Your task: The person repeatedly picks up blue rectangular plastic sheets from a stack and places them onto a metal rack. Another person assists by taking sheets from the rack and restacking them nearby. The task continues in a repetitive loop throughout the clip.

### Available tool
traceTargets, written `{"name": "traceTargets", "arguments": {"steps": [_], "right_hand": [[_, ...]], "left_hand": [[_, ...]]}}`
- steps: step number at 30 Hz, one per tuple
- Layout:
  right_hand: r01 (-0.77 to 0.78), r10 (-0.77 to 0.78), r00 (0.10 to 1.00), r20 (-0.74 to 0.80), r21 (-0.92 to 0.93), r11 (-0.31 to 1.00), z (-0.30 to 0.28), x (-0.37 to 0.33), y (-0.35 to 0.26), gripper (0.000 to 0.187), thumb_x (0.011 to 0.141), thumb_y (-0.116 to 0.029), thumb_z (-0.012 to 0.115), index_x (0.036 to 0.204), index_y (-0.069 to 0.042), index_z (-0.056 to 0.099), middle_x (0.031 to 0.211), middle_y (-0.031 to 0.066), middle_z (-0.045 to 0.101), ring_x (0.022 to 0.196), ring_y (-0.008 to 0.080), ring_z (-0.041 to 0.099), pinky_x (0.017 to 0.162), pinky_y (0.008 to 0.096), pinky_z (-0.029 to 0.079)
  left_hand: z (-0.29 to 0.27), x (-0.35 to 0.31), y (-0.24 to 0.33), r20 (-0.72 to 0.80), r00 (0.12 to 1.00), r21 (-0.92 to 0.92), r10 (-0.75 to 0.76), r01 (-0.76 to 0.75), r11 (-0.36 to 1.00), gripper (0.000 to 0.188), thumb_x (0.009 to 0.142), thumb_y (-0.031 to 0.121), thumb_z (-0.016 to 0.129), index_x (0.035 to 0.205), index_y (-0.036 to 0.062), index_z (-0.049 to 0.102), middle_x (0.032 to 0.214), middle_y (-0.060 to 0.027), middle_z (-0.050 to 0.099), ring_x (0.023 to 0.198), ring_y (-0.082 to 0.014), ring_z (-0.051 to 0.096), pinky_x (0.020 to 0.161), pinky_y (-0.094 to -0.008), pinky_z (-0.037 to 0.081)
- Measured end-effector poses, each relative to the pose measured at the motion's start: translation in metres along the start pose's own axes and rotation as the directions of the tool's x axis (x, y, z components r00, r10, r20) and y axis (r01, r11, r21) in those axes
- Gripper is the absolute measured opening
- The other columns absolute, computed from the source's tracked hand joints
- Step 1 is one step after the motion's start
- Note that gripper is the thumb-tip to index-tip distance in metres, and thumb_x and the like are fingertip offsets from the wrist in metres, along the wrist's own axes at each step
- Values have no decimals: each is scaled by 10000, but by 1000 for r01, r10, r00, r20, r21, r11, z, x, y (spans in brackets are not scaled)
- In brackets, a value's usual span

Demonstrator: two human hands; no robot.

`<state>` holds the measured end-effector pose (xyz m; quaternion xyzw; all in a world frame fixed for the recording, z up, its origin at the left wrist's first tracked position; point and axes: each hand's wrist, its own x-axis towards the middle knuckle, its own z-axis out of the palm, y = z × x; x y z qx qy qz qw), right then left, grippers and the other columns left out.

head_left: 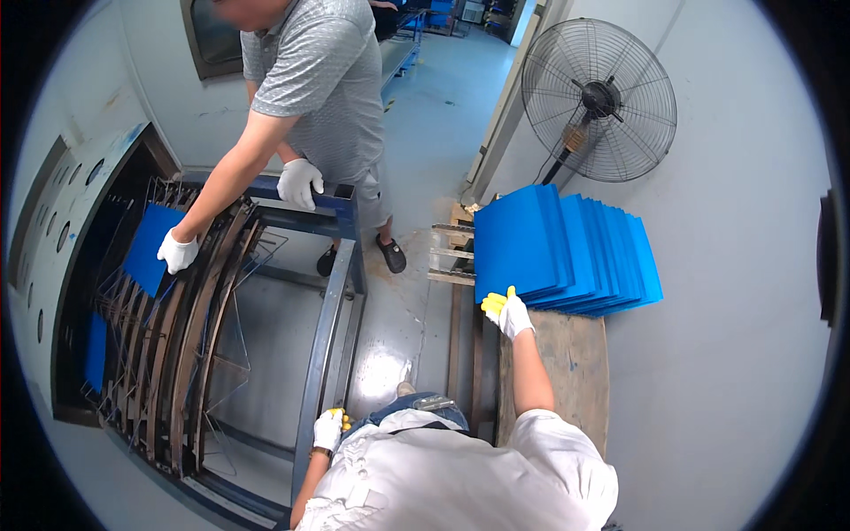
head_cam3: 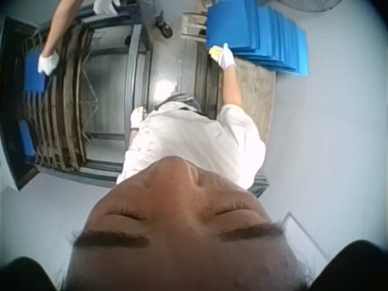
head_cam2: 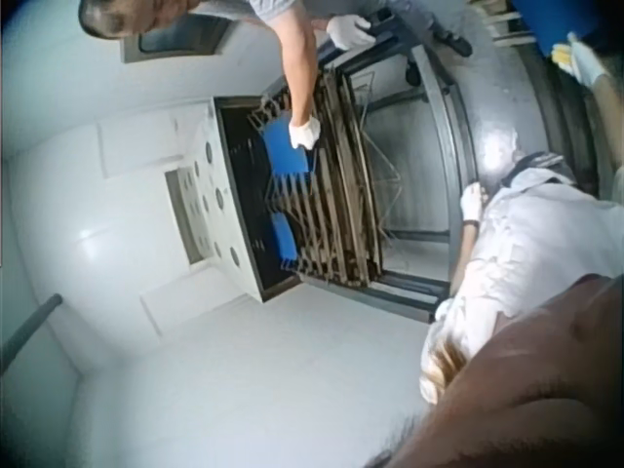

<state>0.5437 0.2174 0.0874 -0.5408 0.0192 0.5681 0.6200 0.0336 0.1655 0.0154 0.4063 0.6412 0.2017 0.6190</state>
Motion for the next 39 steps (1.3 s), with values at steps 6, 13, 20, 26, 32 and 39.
{"name": "traceTargets", "arguments": {"steps": [6,13,20,26,32,39], "right_hand": [[85,-89,995,54,65,994,3,-3,8,594,844,-525,271,970,-6,531,879,142,604,699,252,587,552,343,474],[71,-70,997,-9,55,996,2,-2,6,541,873,-461,246,941,-8,534,857,135,605,646,245,588,512,331,471],[102,-103,994,-24,-28,994,10,-11,3,479,888,-413,243,930,-16,508,812,129,603,592,233,581,488,338,475],[122,-124,992,-22,-79,989,7,-11,2,466,866,-441,323,831,-23,525,726,120,599,565,224,576,482,328,483],[105,-109,993,-37,-94,990,10,-20,-2,443,865,-431,337,831,-27,517,713,120,594,585,233,586,494,329,491],[-36,41,999,9,-292,956,-7,-19,17,380,866,-383,380,920,-31,512,781,127,596,644,241,592,540,356,500]], "left_hand": [[-8,4,-15,-63,997,-75,32,-37,997,171,827,118,479,944,21,557,702,-59,588,516,-119,550,450,-234,451],[-9,0,-5,4,1000,-118,6,-5,993,151,817,79,483,935,28,562,704,-63,589,510,-127,538,445,-232,446],[-11,4,-6,39,999,-96,4,0,995,149,802,91,523,920,19,578,728,-77,602,543,-139,565,480,-234,476],[-7,-9,23,61,998,-5,8,-8,1000,141,781,87,555,896,13,590,720,-79,607,562,-143,576,496,-237,480],[-7,-20,47,76,986,400,147,-165,901,195,796,182,545,838,2,609,689,-84,605,565,-157,582,499,-248,469],[-12,6,11,122,991,-118,-47,62,991,250,827,227,489,841,2,596,697,-90,616,555,-155,586,491,-263,468]]}}
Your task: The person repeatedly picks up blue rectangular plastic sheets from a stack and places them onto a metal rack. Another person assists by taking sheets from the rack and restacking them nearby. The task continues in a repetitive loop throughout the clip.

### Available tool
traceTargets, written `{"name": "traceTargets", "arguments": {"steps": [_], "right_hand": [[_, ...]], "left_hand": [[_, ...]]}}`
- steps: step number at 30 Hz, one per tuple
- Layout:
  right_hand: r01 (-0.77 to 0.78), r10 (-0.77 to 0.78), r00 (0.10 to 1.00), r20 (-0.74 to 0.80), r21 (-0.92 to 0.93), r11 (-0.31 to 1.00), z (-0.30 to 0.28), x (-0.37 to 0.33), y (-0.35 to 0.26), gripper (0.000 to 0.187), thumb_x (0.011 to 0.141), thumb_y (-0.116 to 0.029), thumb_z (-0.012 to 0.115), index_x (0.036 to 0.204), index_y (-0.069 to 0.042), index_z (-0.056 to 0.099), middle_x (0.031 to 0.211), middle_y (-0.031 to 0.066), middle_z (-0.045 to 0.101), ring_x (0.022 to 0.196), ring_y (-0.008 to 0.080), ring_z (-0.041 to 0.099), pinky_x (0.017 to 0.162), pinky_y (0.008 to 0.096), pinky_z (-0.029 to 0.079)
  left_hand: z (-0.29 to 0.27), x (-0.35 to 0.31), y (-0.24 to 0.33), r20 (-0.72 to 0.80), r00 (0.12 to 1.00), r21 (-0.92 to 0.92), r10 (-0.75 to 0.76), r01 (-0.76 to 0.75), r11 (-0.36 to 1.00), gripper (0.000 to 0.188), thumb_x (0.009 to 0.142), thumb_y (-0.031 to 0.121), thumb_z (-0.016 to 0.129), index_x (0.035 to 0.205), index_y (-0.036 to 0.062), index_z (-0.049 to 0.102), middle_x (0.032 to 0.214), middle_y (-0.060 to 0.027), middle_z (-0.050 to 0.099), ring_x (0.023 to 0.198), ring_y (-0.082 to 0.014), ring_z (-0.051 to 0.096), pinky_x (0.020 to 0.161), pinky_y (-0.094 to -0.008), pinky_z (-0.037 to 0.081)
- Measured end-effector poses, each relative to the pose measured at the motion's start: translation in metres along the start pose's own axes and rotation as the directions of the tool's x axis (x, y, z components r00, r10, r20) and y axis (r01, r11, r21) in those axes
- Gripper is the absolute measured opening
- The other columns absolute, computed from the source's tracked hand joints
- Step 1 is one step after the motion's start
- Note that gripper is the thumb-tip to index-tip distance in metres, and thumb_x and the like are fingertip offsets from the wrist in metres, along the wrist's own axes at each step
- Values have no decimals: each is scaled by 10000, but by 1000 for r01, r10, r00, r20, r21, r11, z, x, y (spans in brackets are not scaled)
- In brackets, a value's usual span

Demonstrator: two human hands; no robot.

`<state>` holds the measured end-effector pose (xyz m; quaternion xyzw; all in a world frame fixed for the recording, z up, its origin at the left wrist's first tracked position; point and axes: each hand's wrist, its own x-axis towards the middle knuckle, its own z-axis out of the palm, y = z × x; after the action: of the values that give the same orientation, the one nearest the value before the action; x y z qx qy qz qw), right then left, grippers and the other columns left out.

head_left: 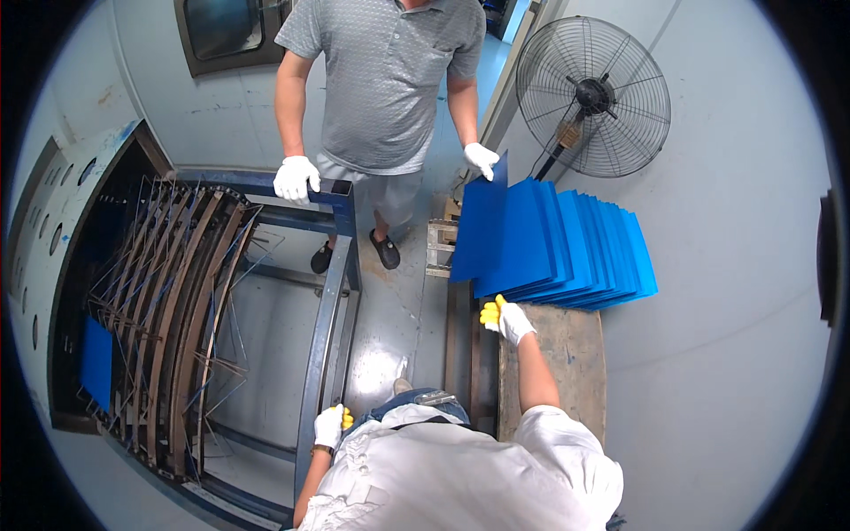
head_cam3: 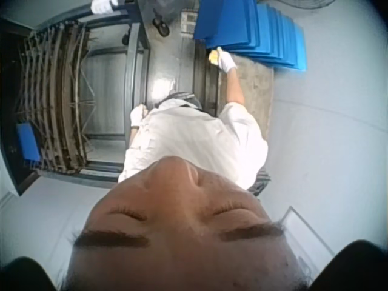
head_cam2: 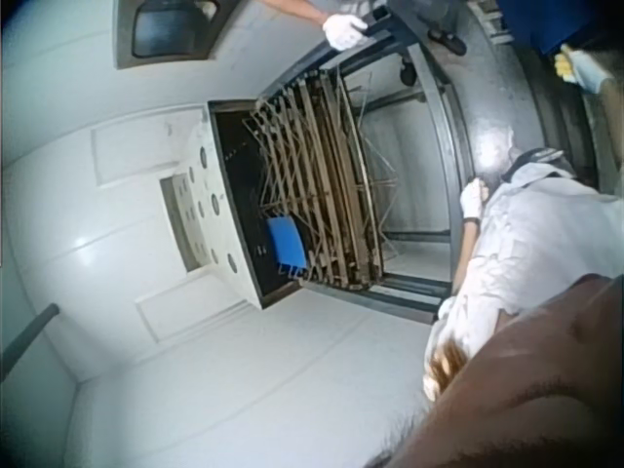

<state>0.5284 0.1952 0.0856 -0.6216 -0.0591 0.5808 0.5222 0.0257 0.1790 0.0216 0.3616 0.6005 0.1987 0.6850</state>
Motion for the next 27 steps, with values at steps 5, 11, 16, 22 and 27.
{"name": "traceTargets", "arguments": {"steps": [5,11,16,22,27], "right_hand": [[-132,135,989,53,-71,989,7,-2,49,307,870,-296,404,937,-18,518,844,130,591,705,253,590,605,358,496],[-279,312,937,155,-203,939,59,-3,85,228,856,-234,402,904,-55,535,826,107,594,694,258,585,606,371,477],[-268,432,840,328,-442,856,166,-8,102,335,853,-323,448,940,-11,534,830,116,600,716,227,597,616,320,498],[-23,549,605,577,-677,736,330,-23,142,344,849,-314,458,928,8,548,787,116,608,670,203,592,605,301,491],[145,689,427,585,-797,586,434,-51,192,359,859,-318,434,930,14,552,775,116,613,642,185,590,591,275,483]], "left_hand": [[-6,2,-25,-69,995,192,76,-61,979,181,827,154,489,882,6,576,695,-85,605,551,-145,577,488,-257,474],[-20,-20,-23,-78,996,98,49,-41,994,157,826,106,476,937,23,550,730,-87,596,535,-151,567,477,-249,469],[-41,-34,-20,-96,995,35,-3,6,999,163,820,121,481,924,21,555,711,-100,601,531,-156,570,459,-249,463],[-86,-64,2,-142,989,-95,38,-52,994,236,812,211,503,800,-12,581,592,-110,593,433,-165,553,410,-239,436],[-141,-106,45,-243,961,-41,136,-150,988,347,832,287,479,674,-6,578,522,-109,569,373,-166,514,369,-254,401]]}}
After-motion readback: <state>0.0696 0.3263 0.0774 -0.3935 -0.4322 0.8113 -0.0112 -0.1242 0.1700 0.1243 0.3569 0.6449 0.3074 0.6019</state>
